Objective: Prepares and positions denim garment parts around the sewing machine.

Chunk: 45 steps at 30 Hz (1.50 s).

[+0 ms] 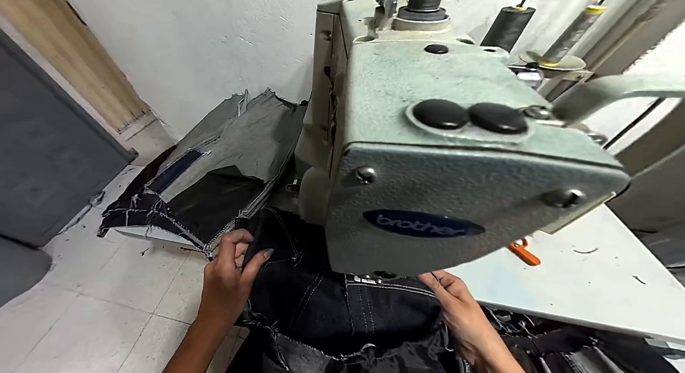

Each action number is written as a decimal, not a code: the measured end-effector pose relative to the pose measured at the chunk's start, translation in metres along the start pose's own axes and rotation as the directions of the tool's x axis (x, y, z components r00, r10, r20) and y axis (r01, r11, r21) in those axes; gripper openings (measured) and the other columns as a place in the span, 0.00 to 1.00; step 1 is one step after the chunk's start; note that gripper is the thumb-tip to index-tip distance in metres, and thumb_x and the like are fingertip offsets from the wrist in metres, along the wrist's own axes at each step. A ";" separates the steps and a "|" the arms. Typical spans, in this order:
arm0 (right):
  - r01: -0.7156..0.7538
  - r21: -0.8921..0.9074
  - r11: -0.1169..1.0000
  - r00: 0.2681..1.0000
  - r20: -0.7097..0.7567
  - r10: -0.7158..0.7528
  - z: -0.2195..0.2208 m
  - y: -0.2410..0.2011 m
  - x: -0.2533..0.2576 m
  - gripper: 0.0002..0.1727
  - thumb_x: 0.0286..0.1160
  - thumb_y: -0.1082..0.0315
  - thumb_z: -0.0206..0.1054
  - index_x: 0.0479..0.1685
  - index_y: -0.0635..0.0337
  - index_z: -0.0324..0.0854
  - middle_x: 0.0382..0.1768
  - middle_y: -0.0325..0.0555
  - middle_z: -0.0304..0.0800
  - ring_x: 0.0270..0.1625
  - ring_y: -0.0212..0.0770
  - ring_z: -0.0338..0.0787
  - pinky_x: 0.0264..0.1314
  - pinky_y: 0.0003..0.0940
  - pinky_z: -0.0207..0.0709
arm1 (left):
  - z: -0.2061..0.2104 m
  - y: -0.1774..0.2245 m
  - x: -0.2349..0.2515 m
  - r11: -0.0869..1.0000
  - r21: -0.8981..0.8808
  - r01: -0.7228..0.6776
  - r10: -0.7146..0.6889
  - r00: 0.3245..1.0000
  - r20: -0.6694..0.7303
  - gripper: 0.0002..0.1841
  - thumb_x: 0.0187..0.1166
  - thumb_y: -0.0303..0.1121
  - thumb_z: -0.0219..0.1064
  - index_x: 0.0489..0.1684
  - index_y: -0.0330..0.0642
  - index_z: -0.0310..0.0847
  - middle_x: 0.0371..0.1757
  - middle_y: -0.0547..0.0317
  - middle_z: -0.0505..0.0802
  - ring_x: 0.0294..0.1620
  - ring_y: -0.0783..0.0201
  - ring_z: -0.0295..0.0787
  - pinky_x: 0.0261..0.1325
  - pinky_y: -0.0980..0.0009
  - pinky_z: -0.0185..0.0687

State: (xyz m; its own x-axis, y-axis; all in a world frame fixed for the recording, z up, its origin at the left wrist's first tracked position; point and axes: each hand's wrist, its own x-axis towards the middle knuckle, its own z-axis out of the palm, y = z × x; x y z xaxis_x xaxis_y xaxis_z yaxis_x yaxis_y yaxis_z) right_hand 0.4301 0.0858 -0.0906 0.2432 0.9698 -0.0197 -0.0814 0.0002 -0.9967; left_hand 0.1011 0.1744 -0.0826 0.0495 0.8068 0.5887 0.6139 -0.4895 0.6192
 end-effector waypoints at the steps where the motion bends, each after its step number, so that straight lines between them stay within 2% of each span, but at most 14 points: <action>1: -0.015 0.005 1.000 1.000 -0.015 0.015 0.000 0.003 -0.004 0.18 0.85 0.67 0.53 0.28 0.45 0.86 0.27 0.22 0.90 0.32 0.16 0.87 0.40 0.15 0.82 | 0.002 0.000 0.002 1.000 -0.008 -0.012 0.012 1.000 0.006 0.20 0.71 0.40 0.73 0.53 0.37 0.76 0.23 0.69 0.85 0.20 0.81 0.76 0.25 0.83 0.73; 6: -0.029 0.081 0.996 0.998 -0.049 0.033 0.002 0.007 -0.010 0.19 0.86 0.68 0.52 0.31 0.47 0.88 0.29 0.24 0.93 0.34 0.17 0.89 0.43 0.16 0.84 | 0.007 0.002 0.015 0.999 0.012 -0.048 0.048 0.999 0.025 0.19 0.71 0.40 0.72 0.52 0.39 0.77 0.26 0.68 0.86 0.23 0.81 0.78 0.28 0.82 0.75; 14: -0.011 0.086 0.996 0.999 -0.033 0.014 0.003 -0.003 -0.015 0.20 0.86 0.72 0.51 0.33 0.44 0.88 0.30 0.21 0.94 0.35 0.15 0.89 0.44 0.15 0.84 | 0.006 0.000 0.016 0.996 0.027 -0.083 0.083 0.996 0.020 0.17 0.71 0.43 0.71 0.46 0.40 0.78 0.21 0.70 0.81 0.19 0.84 0.70 0.24 0.87 0.66; 19: -0.024 0.080 0.997 0.999 0.045 0.021 -0.002 -0.016 -0.022 0.18 0.88 0.71 0.51 0.38 0.43 0.86 0.33 0.21 0.94 0.36 0.17 0.90 0.45 0.17 0.85 | -0.003 0.002 0.017 0.967 0.155 -0.201 0.192 0.979 0.074 0.19 0.76 0.47 0.67 0.46 0.38 0.80 0.20 0.64 0.79 0.17 0.76 0.70 0.23 0.83 0.67; 22: 0.040 -0.064 0.997 0.999 0.016 -0.039 -0.007 -0.025 -0.031 0.07 0.85 0.69 0.55 0.51 0.51 0.78 0.38 0.19 0.90 0.42 0.17 0.88 0.50 0.20 0.84 | -0.020 0.021 0.016 0.933 0.299 -0.199 0.163 0.976 0.142 0.19 0.76 0.46 0.66 0.46 0.36 0.87 0.38 0.49 0.90 0.28 0.59 0.89 0.29 0.66 0.88; 23: 0.081 -0.148 0.986 0.997 0.028 -0.078 -0.010 -0.027 -0.035 0.12 0.81 0.64 0.61 0.58 0.57 0.73 0.42 0.22 0.87 0.47 0.18 0.87 0.54 0.22 0.83 | -0.027 0.028 0.014 0.935 0.296 -0.194 0.148 0.974 0.171 0.19 0.78 0.45 0.66 0.46 0.34 0.86 0.44 0.44 0.91 0.36 0.53 0.92 0.36 0.60 0.90; 26: 0.102 -0.397 0.912 0.995 0.058 -0.086 -0.016 -0.034 -0.057 0.43 0.73 0.56 0.74 0.75 0.80 0.58 0.59 0.54 0.84 0.60 0.35 0.88 0.61 0.35 0.86 | -0.042 0.054 0.005 0.957 0.211 -0.201 0.131 0.944 0.302 0.14 0.80 0.37 0.69 0.46 0.31 0.87 0.47 0.37 0.92 0.45 0.44 0.92 0.47 0.53 0.89; 28: 0.045 -0.486 0.873 0.999 0.042 -0.028 -0.016 -0.038 -0.075 0.48 0.71 0.59 0.76 0.80 0.83 0.52 0.66 0.69 0.79 0.67 0.48 0.85 0.66 0.44 0.83 | -0.043 0.071 -0.001 0.967 0.169 -0.192 0.111 0.911 0.396 0.13 0.80 0.35 0.70 0.44 0.29 0.88 0.46 0.36 0.93 0.45 0.43 0.93 0.49 0.52 0.89; 31: 0.022 -0.515 0.857 1.000 0.017 -0.015 -0.015 -0.028 -0.096 0.49 0.68 0.63 0.77 0.80 0.86 0.51 0.68 0.77 0.76 0.69 0.56 0.84 0.72 0.47 0.78 | -0.038 0.086 -0.007 0.976 0.129 -0.177 0.094 0.871 0.483 0.13 0.81 0.35 0.69 0.46 0.30 0.89 0.45 0.37 0.93 0.43 0.44 0.92 0.48 0.54 0.89; 34: -0.121 -0.370 0.921 0.993 -0.052 0.109 -0.010 -0.015 -0.113 0.41 0.73 0.62 0.73 0.79 0.82 0.58 0.67 0.71 0.78 0.67 0.47 0.84 0.72 0.42 0.78 | -0.027 0.095 -0.012 0.978 0.113 -0.178 0.094 0.847 0.522 0.14 0.81 0.35 0.68 0.48 0.30 0.89 0.44 0.38 0.93 0.43 0.43 0.93 0.49 0.51 0.89; 38: -0.361 0.106 0.926 0.909 -0.179 0.375 0.016 -0.002 -0.117 0.31 0.82 0.69 0.59 0.82 0.73 0.57 0.62 0.51 0.79 0.59 0.33 0.87 0.63 0.38 0.84 | -0.009 0.110 -0.014 0.975 0.182 -0.124 -0.011 0.798 0.603 0.22 0.83 0.43 0.67 0.54 0.26 0.87 0.44 0.36 0.93 0.43 0.39 0.93 0.48 0.45 0.89; 40: -0.357 0.304 0.883 0.863 -0.254 0.436 0.027 0.005 -0.109 0.25 0.87 0.73 0.49 0.82 0.70 0.57 0.60 0.43 0.80 0.58 0.25 0.85 0.65 0.31 0.81 | 0.001 0.115 -0.014 0.963 0.254 -0.090 -0.095 0.767 0.634 0.30 0.83 0.52 0.64 0.54 0.24 0.85 0.45 0.33 0.92 0.43 0.36 0.93 0.46 0.42 0.87; 42: -0.284 0.460 0.841 0.811 -0.353 0.467 0.036 0.010 -0.094 0.19 0.90 0.73 0.42 0.75 0.65 0.64 0.53 0.37 0.84 0.53 0.22 0.86 0.60 0.26 0.82 | 0.015 0.112 -0.018 0.941 0.297 -0.163 -0.035 0.825 0.563 0.37 0.82 0.59 0.59 0.49 0.23 0.86 0.40 0.34 0.93 0.37 0.38 0.95 0.39 0.43 0.89; 45: -0.160 0.468 0.869 0.762 -0.500 0.411 0.032 0.018 -0.062 0.13 0.92 0.68 0.45 0.59 0.60 0.73 0.39 0.36 0.90 0.41 0.25 0.91 0.47 0.27 0.88 | 0.035 0.113 -0.023 0.916 0.344 -0.208 0.038 0.896 0.442 0.40 0.83 0.60 0.55 0.51 0.20 0.86 0.34 0.36 0.94 0.32 0.40 0.96 0.33 0.46 0.89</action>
State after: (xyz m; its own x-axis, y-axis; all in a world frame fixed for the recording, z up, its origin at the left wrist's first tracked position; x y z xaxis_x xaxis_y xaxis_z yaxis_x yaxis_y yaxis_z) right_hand 0.3829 0.0339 -0.1047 0.6356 0.6172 -0.4637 -0.5625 -0.0411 -0.8258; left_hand 0.1969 0.1116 -0.0441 0.4159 0.8509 0.3208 0.8226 -0.5024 0.2662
